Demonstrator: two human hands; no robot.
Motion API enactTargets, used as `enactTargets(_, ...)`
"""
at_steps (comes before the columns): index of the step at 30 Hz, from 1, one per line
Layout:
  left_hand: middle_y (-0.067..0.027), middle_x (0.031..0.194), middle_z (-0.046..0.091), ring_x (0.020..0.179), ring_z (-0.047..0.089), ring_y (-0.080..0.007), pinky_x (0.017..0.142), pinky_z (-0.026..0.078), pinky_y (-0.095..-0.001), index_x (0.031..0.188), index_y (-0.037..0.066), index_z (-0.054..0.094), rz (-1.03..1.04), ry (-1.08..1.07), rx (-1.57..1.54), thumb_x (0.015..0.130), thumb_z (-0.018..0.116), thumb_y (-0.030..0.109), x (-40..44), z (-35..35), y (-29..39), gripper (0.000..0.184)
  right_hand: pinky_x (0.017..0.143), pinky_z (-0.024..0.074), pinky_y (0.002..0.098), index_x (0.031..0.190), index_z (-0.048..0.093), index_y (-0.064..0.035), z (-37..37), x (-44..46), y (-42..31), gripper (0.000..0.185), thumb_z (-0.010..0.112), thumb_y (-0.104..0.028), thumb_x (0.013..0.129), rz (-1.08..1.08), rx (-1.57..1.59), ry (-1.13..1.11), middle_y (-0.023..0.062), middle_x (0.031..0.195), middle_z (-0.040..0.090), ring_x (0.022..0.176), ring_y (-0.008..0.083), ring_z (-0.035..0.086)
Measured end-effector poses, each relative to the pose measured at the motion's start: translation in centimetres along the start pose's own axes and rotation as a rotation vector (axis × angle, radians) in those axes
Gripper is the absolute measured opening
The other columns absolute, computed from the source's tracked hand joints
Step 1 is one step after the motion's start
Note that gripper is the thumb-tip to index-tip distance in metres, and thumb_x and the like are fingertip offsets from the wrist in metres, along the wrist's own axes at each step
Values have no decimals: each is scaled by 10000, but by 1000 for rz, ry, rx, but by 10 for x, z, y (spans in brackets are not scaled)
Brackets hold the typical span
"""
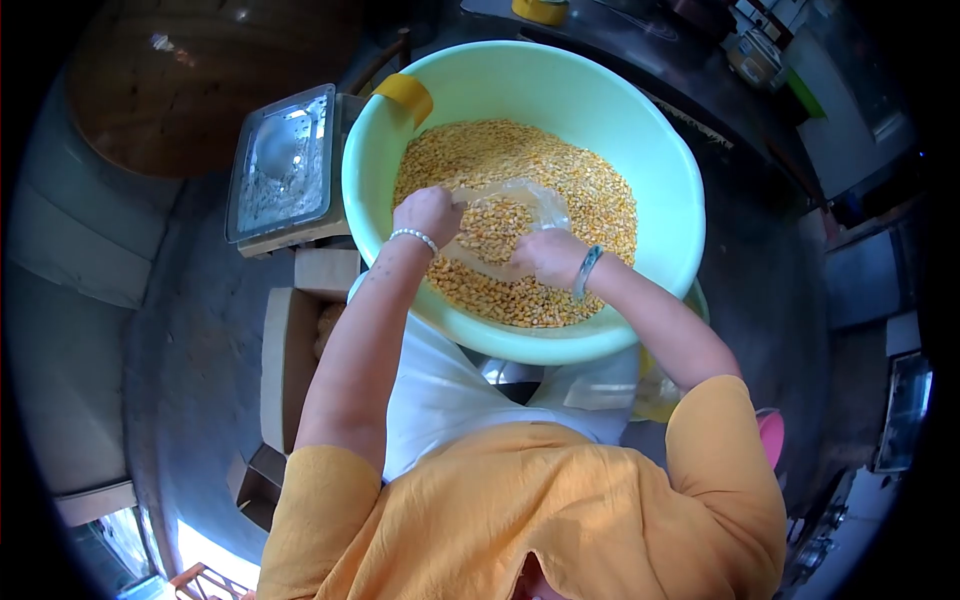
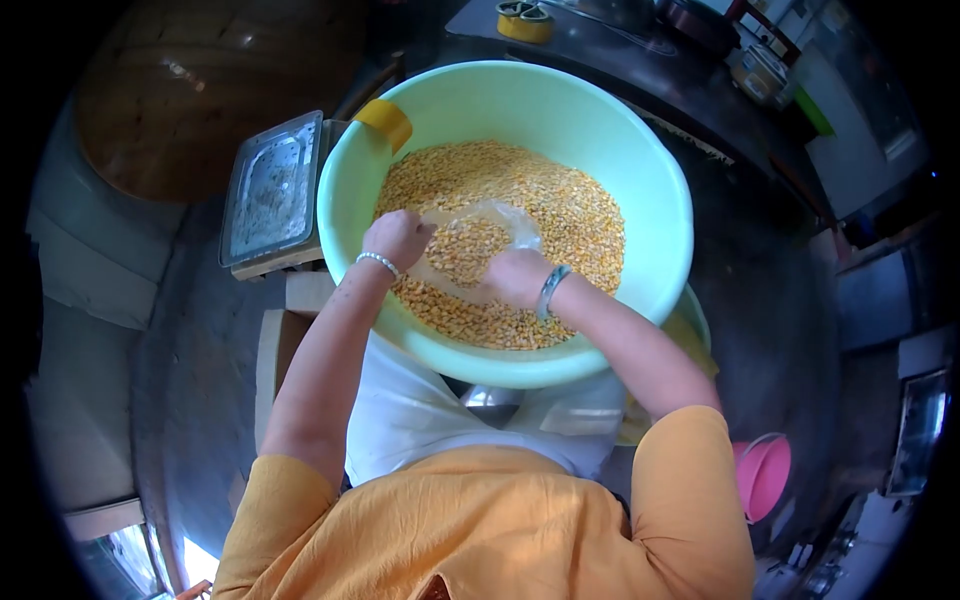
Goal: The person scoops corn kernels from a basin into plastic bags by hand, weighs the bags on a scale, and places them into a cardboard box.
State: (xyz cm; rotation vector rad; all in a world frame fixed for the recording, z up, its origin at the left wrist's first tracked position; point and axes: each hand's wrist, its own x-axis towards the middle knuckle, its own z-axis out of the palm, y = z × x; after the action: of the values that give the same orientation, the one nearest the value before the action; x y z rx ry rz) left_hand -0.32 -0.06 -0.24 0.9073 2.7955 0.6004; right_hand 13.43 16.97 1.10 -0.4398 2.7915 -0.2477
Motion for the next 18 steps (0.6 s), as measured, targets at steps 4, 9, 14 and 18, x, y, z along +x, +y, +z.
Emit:
enactTargets(4, -181, 794, 635, 773, 611, -329, 718, 486, -408, 773, 38, 657, 26, -24, 26, 773, 566, 355, -3, -6, 2, 330, 691, 488, 407, 845, 673, -86, -2, 10, 25, 145, 574, -154, 763, 42, -66, 445, 127, 760, 623, 769, 293, 612)
enactTargets(9, -191, 774, 629, 762, 608, -337, 714, 482, -414, 747, 28, 650, 26, 2, 22, 785, 558, 366, -3, -5, 2, 353, 674, 510, 345, 834, 679, -84, -19, 10, 43, 117, 595, -101, 754, 187, 699, 827, 117, 780, 653, 725, 255, 640)
enactTargets(14, -204, 778, 624, 773, 601, -357, 734, 470, -432, 746, 18, 648, -51, 8, -35, 848, 484, 391, -1, -4, 5, 420, 723, 511, 323, 883, 672, -68, -12, 7, 98, 156, 574, -71, 762, 616, 816, 1015, 135, 867, 664, 772, 233, 650)
enactTargets(18, -207, 790, 625, 781, 599, -361, 743, 465, -438, 755, 17, 650, -38, -1, -41, 871, 439, 403, -1, -6, 6, 455, 803, 484, 350, 960, 661, -80, 62, 0, 144, 215, 616, -160, 766, 882, 343, 450, 159, 937, 651, 904, 283, 621)
